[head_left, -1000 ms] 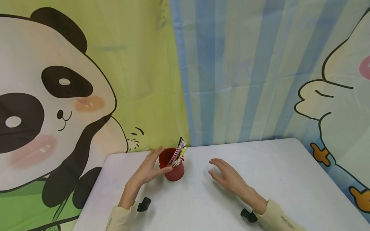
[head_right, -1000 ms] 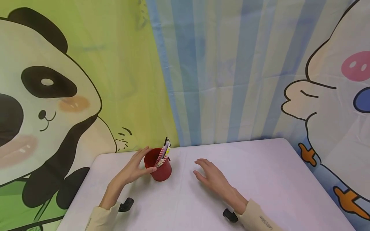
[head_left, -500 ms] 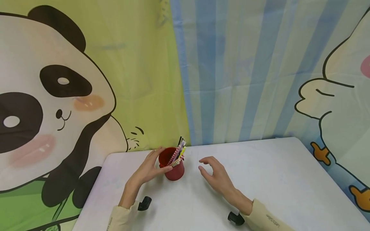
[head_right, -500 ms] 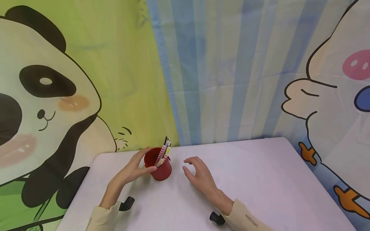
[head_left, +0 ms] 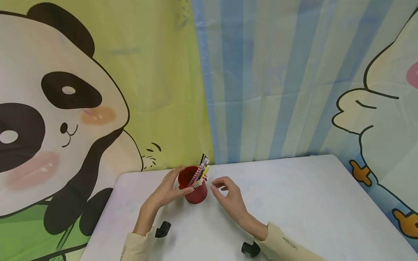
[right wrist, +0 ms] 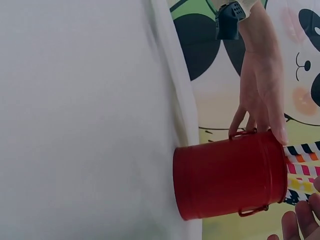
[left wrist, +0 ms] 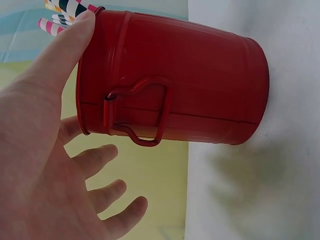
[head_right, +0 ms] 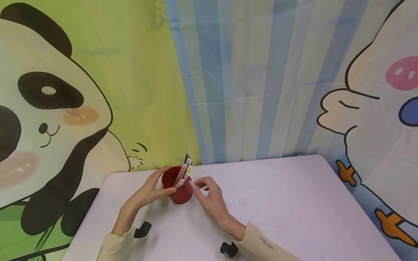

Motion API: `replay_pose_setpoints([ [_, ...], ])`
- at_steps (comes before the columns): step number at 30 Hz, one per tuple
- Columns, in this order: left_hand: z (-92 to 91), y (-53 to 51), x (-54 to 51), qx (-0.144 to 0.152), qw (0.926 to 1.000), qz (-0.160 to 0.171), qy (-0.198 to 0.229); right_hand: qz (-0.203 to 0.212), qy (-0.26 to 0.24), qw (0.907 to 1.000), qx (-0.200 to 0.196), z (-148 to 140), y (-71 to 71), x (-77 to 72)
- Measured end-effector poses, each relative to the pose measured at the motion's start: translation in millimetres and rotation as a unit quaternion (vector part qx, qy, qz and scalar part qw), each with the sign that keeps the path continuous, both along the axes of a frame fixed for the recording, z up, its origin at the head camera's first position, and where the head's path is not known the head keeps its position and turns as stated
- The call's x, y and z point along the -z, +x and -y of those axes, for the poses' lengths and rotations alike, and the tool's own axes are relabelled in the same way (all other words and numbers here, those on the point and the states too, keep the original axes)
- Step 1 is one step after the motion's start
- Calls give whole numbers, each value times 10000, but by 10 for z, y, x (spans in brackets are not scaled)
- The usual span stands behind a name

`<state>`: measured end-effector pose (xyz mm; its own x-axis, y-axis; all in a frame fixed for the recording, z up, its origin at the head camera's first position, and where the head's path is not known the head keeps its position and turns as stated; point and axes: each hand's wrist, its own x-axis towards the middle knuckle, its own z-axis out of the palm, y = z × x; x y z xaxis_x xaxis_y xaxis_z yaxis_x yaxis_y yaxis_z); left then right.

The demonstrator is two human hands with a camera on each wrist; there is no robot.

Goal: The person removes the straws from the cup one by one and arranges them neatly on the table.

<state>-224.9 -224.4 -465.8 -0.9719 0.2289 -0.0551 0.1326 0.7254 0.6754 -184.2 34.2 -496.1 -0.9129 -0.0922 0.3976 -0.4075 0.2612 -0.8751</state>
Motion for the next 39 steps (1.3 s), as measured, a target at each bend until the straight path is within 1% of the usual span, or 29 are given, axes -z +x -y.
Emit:
replay_pose_setpoints([
  [7,0,-4,-10,41,10000,5,85,-72,-227,9997,-79,157,-62,-36],
  [12,-10,-27,5,61,9999,-8,114,-146,-294,9995,-17,222,-114,-14],
  [18,-16,-47,0,90,9999,0,126,-120,-352,9993,-13,272,-163,21],
  [25,-5,-50,11,129,9998,-35,179,-105,-525,9986,-45,324,-168,29],
  [28,-2,-50,17,126,9997,-29,205,-118,-493,9987,-27,343,-163,27],
  [33,9,-51,23,181,9996,-110,207,-80,-359,9993,46,366,-162,12],
  [39,24,-51,31,150,9996,-83,225,-165,-500,9986,49,388,-163,28],
])
